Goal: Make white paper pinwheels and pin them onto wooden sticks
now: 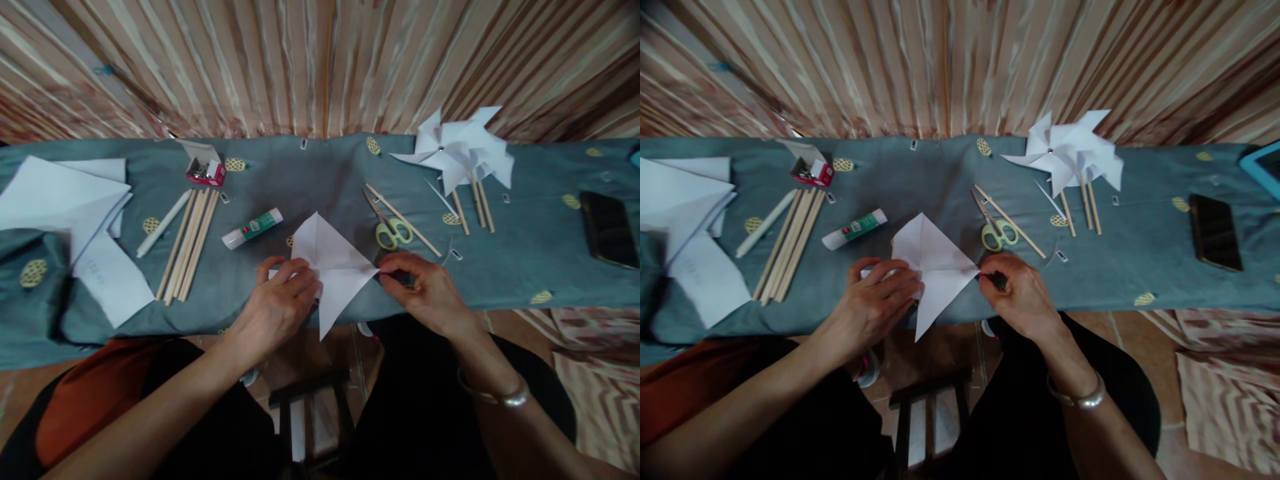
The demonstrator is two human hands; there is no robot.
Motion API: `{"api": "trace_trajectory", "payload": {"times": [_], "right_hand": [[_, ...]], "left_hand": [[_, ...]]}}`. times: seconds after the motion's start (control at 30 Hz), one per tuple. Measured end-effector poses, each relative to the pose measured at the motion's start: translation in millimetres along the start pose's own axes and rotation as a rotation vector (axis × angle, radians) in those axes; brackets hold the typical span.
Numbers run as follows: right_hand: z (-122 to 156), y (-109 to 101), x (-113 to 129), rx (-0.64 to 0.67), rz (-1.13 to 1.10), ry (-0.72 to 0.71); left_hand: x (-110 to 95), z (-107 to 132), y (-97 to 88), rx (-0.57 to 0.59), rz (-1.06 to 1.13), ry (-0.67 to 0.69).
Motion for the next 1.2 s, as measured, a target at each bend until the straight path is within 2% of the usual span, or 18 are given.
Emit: {"api": "trace_trajectory", "payload": {"times": [0.2,0.37,0.6,0.73,0.93,1.07,1.2], "right_hand": [[0.2,1.2,-9.8,0.007,-0.377,0.158],[-1.7,10.5,-2.8,0.079,-0.603,0.174],[-7.3,17.9,19.7,0.237,-0.536,-0.021],[-13.5,18.8,22.0,0.329,-0.49,-0.002],[-22.0,11.4,23.1,0.305,-0.327,-0.067],[-24.7,11.1,20.5,0.325,-0.239,-0.022],[-27.2,12.8,25.6,0.376,-0.269,-0.01]], "left_hand": [[0.3,0.7,-0.4,-0.036,0.012,0.003],[1.2,1.4,2.2,-0.055,0.013,0.015],[0.3,2.2,5.1,-0.05,0.002,0.029],[0.1,1.4,4.9,-0.062,-0.018,0.031],[2.3,1.8,8.8,-0.038,-0.022,0.014],[3.2,3.0,10.9,-0.026,-0.017,0.007],[3.1,3.2,10.6,0.006,-0.004,-0.011]]}}
Point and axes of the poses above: each hand's wrist, its own z-axis away from the middle knuckle, its own y-axis out of the palm, x = y × z, the point moved 8 cm from there along -z, towards the middle knuckle, and after that the axes turned 3 degrees about z, right-handed, at the moved point
